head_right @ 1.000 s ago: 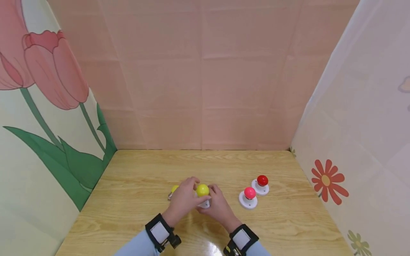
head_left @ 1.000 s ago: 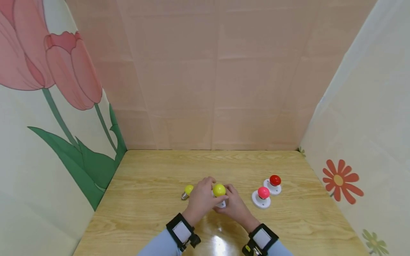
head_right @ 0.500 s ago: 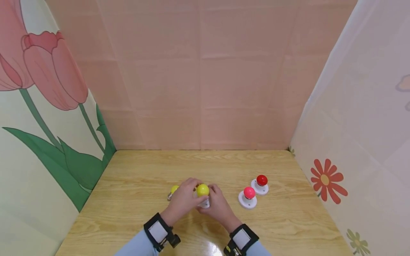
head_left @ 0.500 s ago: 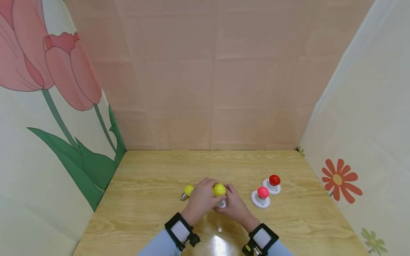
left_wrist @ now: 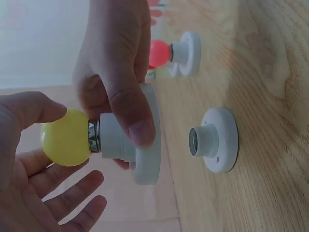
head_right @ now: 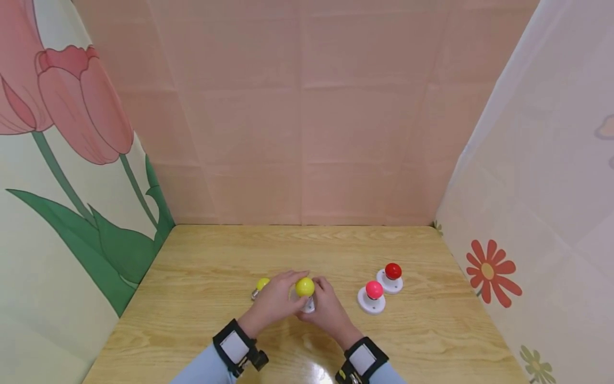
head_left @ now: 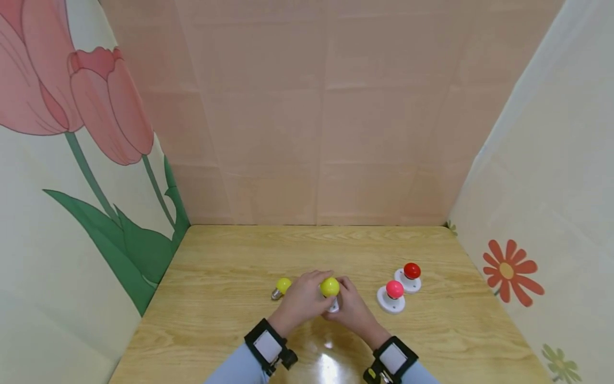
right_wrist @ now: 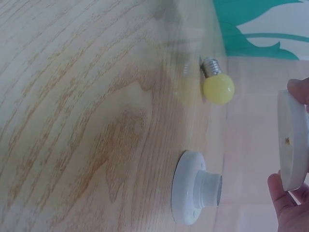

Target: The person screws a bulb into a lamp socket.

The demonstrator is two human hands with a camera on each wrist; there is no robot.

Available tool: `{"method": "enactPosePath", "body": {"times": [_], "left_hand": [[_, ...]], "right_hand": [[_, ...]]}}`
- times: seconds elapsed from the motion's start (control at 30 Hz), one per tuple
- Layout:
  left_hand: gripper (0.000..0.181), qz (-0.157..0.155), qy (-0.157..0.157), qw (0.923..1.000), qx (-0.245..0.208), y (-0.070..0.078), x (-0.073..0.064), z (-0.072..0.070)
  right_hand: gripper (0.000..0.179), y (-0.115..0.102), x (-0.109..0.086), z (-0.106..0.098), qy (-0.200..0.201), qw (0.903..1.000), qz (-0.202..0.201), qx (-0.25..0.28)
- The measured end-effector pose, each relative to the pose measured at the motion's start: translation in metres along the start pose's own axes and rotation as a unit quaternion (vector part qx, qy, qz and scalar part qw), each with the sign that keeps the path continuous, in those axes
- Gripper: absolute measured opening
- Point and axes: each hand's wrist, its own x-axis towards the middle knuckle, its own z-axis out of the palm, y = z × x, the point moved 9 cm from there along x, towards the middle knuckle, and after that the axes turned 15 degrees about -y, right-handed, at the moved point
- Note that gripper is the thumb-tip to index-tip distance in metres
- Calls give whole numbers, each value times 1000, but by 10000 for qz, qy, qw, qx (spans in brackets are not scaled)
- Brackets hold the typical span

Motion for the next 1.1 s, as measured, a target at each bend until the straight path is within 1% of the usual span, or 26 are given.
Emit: {"method": "enactPosePath", "body": {"times": [0.13,0.23,0.3,0.4,0.5,0.57,0.73,0.8,0.9,1.03,1.1], "left_hand": [[62,-83,-52,9999,-141,-1,-1,0],[69,-241,-59,9995,-219,-2,-2,-1],[74,-390,6,9990,-229,-4,-3,-3],[77,-654,209,9974,-219,-7,-5,-6],[73,-835,377,9956,-194,-8,-6,-9],[68,-910,437,9948,-114,-8,-6,-9],[58,-1122,433,9927,-39,-9,-6,-9],[55,-1172,416,9922,-83,-8,-6,-10],[52,-1154,417,9924,-77,-8,-6,-11],[48,-1041,522,9932,-87,-6,-6,-14],[45,-997,530,9935,-110,-6,-6,-14]], "right_hand": [[71,-1,0,-1,23,10000,-47,-27],[71,-3,-1,-1,55,9998,-162,-131],[70,-6,-2,-2,104,9993,-289,-206],[68,-9,-3,-3,197,9980,-500,-322],[67,-11,-4,-3,255,9971,-612,-386],[67,-11,-4,-4,251,9972,-600,-362],[68,-10,-4,-4,117,9991,-381,-175],[69,-9,-3,-4,63,9994,-293,-149],[69,-8,-2,-3,6,9997,-192,-128],[71,-5,-2,-2,-33,9999,-84,-81],[71,-5,-1,-1,-15,9999,-99,-103]]}}
